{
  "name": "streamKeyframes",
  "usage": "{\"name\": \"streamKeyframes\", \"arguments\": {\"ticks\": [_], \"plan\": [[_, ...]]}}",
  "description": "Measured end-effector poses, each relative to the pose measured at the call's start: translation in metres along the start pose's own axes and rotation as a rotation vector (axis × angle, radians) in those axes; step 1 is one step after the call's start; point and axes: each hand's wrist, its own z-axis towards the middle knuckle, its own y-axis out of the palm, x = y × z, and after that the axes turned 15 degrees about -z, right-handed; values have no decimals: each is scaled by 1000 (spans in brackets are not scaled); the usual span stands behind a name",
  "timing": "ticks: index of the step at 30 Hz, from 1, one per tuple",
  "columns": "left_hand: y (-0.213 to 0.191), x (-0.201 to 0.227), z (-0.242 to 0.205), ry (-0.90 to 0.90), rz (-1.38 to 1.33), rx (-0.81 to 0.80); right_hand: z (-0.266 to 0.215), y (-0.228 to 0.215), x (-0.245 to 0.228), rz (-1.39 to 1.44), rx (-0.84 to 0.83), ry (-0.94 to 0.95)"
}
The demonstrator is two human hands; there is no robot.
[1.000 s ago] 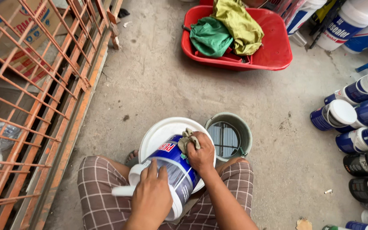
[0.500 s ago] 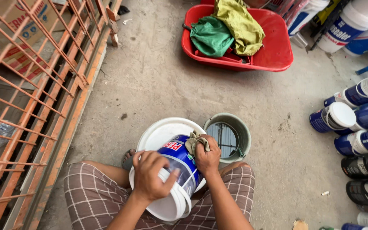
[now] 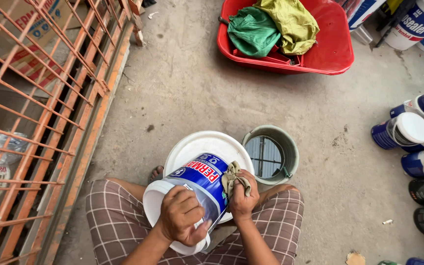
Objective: The person sits on the floor and wipes the lid and sides of a white bucket with a cloth. After cleaning, the person picks up the bucket and places it on a shelf among other stacked buckets.
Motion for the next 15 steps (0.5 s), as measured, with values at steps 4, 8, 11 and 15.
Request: {"name": "streamKeyframes", "arguments": {"ticks": [4, 8, 11, 15], "plan": [[4, 9, -5, -81, 74, 83, 6, 0, -8, -64, -43, 18], [11, 9, -21, -56, 91, 155, 4, -4, -19, -130, -73, -60], [14, 6, -22, -13, 58, 168, -5, -14, -63, 3, -207, -146], [13, 2, -21, 67, 1, 160, -4, -16, -95, 165, -332, -472]]}}
